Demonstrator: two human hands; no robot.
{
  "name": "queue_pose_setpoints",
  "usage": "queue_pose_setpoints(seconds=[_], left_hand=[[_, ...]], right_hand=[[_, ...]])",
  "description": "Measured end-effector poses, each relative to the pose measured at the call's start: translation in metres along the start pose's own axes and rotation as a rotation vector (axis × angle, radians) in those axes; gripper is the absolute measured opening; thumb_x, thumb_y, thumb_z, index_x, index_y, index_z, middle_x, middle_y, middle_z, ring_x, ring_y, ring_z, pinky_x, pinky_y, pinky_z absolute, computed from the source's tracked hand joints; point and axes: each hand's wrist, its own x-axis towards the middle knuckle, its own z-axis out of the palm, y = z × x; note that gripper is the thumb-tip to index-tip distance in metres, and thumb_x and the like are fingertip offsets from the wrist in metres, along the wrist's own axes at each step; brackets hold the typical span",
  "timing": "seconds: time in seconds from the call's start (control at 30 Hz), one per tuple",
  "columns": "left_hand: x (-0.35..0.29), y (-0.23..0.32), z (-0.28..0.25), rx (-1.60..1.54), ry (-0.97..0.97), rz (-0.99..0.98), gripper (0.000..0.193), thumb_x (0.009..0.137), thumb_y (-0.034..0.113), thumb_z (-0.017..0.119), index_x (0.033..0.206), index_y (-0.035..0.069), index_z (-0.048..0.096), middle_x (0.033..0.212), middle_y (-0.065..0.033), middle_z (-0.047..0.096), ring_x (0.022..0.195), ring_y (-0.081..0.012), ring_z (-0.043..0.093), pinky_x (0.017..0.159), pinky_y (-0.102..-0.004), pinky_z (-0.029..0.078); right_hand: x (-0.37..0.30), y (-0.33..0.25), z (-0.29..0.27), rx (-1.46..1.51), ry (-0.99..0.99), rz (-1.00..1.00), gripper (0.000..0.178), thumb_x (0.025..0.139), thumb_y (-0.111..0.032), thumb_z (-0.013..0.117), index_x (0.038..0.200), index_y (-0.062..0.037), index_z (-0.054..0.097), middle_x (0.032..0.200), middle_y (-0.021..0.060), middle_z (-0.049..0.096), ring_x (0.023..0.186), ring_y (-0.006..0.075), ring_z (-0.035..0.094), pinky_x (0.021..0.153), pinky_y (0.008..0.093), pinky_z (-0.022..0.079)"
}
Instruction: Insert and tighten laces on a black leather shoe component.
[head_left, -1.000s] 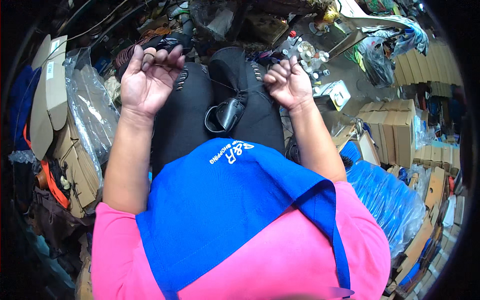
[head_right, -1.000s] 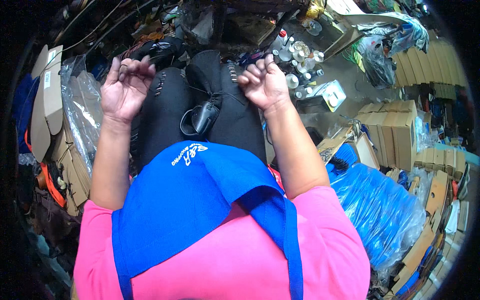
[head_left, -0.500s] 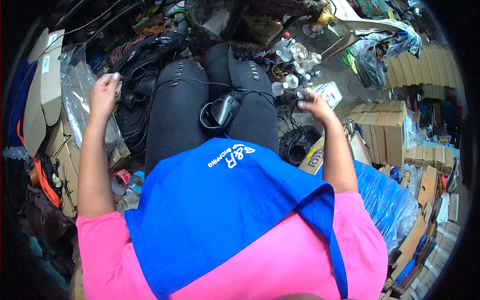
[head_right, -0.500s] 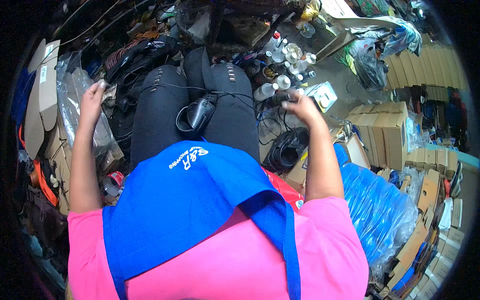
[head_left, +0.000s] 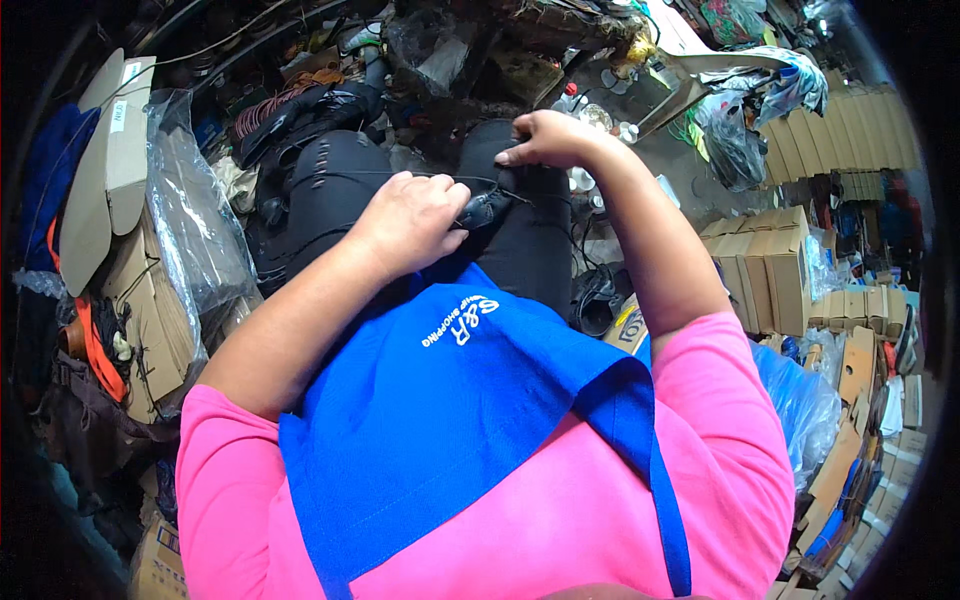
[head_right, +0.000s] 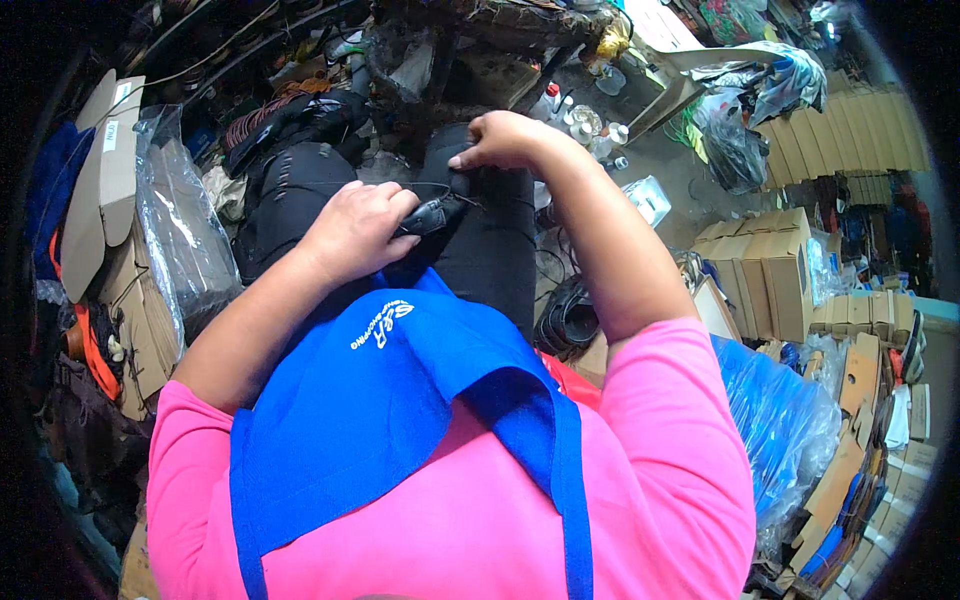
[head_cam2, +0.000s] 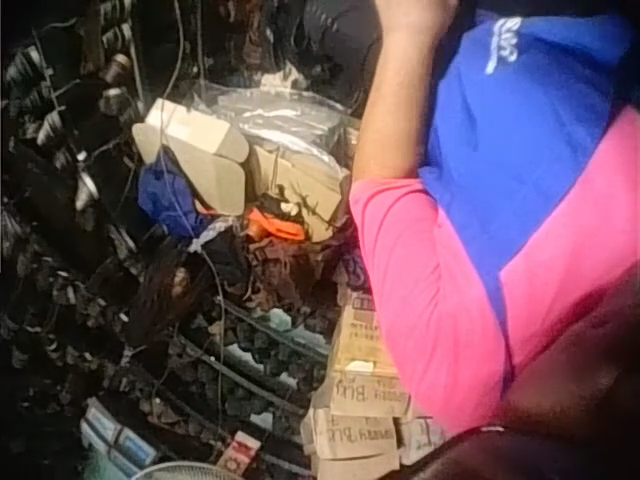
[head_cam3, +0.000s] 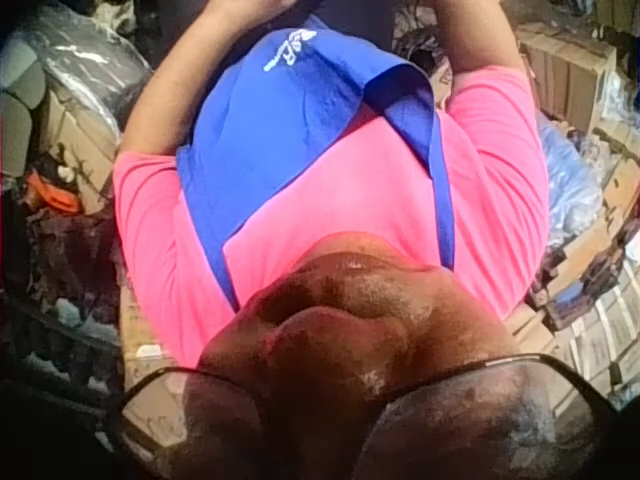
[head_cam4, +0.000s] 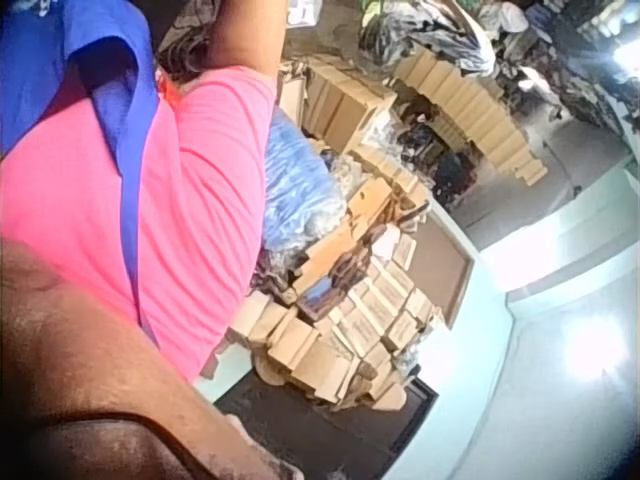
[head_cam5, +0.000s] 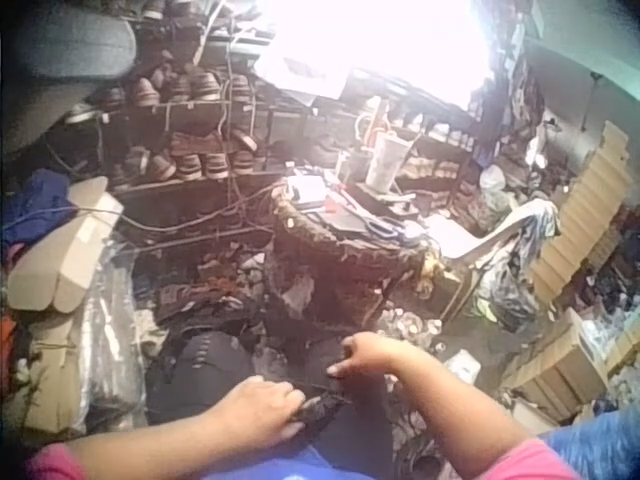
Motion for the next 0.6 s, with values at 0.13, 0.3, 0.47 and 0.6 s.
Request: queue_pose_setpoints(seconds=[0.13, 0.3, 0.47, 0.6], left_hand=[[-0.007, -0.021, 0.009, -0.167, 0.091, 0.149, 0.033, 0.071, 0.023, 0.072, 0.097, 0.006, 0.060, 0.087, -0.0113, 0.061, 0.085, -0.0290, 0.061, 0.076, -0.0392, 0.046], [-0.013, -0.005, 0.014, -0.111, 0.100, 0.159, 0.032, 0.070, 0.025, 0.073, 0.094, 0.007, 0.061, 0.089, -0.0105, 0.061, 0.083, -0.0279, 0.060, 0.074, -0.0376, 0.045], [0.002, -0.004, -0.027, -0.088, 0.039, 0.070, 0.038, 0.068, 0.028, 0.076, 0.094, 0.005, 0.063, 0.094, -0.0113, 0.057, 0.087, -0.0282, 0.059, 0.078, -0.0371, 0.046], [0.023, -0.032, -0.018, -0.450, 0.196, -0.137, 0.034, 0.074, 0.021, 0.072, 0.102, 0.003, 0.064, 0.101, -0.0123, 0.059, 0.096, -0.0283, 0.060, 0.085, -0.0353, 0.047]], right_hand=[[-0.027, 0.025, 0.028, 0.632, 0.054, -0.033, 0.028, 0.080, -0.032, 0.075, 0.080, -0.0098, 0.059, 0.067, -0.0078, 0.051, 0.062, 0.0032, 0.044, 0.055, 0.0207, 0.032], [-0.019, 0.022, 0.055, 0.745, 0.200, -0.072, 0.021, 0.081, -0.026, 0.074, 0.083, -0.0087, 0.062, 0.069, -0.0081, 0.053, 0.062, 0.0022, 0.045, 0.055, 0.0196, 0.035], [-0.013, 0.020, 0.072, 0.362, 0.765, -0.203, 0.038, 0.073, -0.034, 0.078, 0.091, -0.0032, 0.065, 0.080, 0.0096, 0.063, 0.073, 0.0177, 0.059, 0.066, 0.0322, 0.048], [-0.048, 0.006, 0.071, 0.438, 0.606, -0.219, 0.037, 0.076, -0.035, 0.076, 0.084, -0.0013, 0.063, 0.077, 0.0101, 0.063, 0.070, 0.0209, 0.060, 0.065, 0.0344, 0.048]])
